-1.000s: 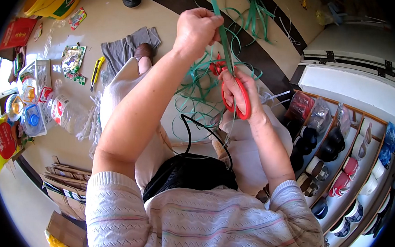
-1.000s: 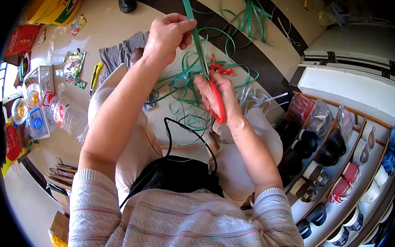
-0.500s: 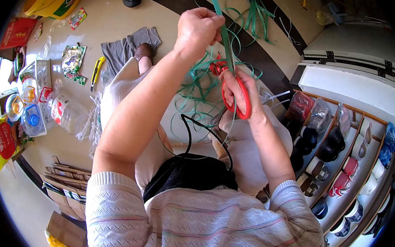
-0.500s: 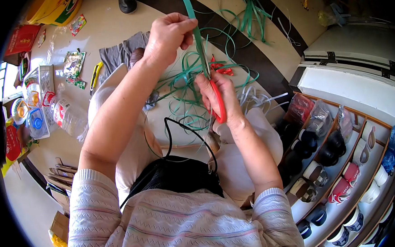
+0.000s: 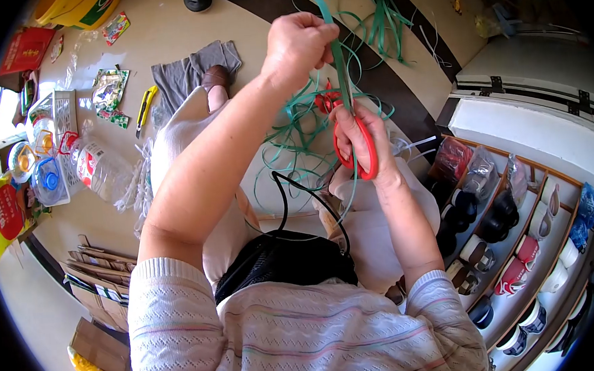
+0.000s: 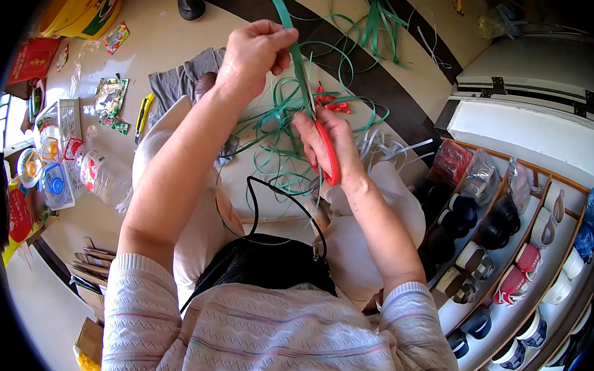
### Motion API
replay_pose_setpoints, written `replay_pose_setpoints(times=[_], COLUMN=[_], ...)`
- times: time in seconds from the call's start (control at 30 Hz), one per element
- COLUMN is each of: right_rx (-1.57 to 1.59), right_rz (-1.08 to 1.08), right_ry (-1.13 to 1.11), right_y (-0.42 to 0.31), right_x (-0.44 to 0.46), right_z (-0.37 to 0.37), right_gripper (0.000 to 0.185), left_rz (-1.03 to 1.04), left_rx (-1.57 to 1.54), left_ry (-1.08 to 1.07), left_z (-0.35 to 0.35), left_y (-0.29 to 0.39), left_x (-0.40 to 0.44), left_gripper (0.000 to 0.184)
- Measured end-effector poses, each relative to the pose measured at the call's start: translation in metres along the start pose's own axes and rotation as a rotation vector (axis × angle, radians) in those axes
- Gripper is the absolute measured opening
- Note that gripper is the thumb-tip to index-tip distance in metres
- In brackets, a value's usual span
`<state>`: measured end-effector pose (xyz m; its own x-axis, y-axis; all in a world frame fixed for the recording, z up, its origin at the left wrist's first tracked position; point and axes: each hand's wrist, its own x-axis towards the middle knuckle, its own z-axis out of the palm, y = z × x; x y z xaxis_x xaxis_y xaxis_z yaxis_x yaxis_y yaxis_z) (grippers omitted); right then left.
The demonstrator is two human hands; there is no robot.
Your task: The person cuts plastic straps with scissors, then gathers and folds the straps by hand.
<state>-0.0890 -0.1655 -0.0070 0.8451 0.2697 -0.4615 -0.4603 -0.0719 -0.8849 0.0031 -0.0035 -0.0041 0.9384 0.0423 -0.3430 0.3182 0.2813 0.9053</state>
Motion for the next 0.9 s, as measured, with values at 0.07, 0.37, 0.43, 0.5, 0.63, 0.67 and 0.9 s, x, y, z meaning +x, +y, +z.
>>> replay_pose_setpoints(times=[0.07, 0.37, 0.43, 0.5, 0.63, 0.67, 0.9], right_rx=[0.019, -0.054, -0.07, -0.069, -0.043, -0.04, -0.084], right_rz=[-0.03, 0.06, 0.017, -0.012, -0.005, 0.005, 0.025], right_ry=[-0.003, 0.003, 0.003, 0.008, 0.008, 0.003, -0.006], right_y=[-0.003, -0.007, -0.006, -0.006, -0.006, -0.006, -0.002], right_x=[0.002, -0.003, -0.001, 0.0, 0.001, 0.001, -0.003], right_z=[0.0, 0.001, 0.001, 0.001, 0.0, 0.0, 0.001], right_gripper=[0.03, 0.033, 0.033, 0.033, 0.034, 0.035, 0.033], left_rz=[-0.026, -0.03, -0.015, -0.02, -0.021, -0.022, -0.042], left_rx=[0.006, -0.06, -0.075, -0.041, -0.053, -0.059, -0.107], left_ry=[0.003, 0.029, 0.032, 0.015, 0.003, 0.003, 0.008], left_z=[0.005, 0.001, 0.001, 0.005, 0.008, 0.007, -0.002], left_y=[0.0, 0.002, 0.002, -0.003, -0.005, -0.005, 0.001], left_x=[-0.008, -0.001, 0.0, -0.006, -0.01, -0.01, 0.004], left_gripper=[0.016, 0.016, 0.016, 0.015, 0.016, 0.016, 0.017])
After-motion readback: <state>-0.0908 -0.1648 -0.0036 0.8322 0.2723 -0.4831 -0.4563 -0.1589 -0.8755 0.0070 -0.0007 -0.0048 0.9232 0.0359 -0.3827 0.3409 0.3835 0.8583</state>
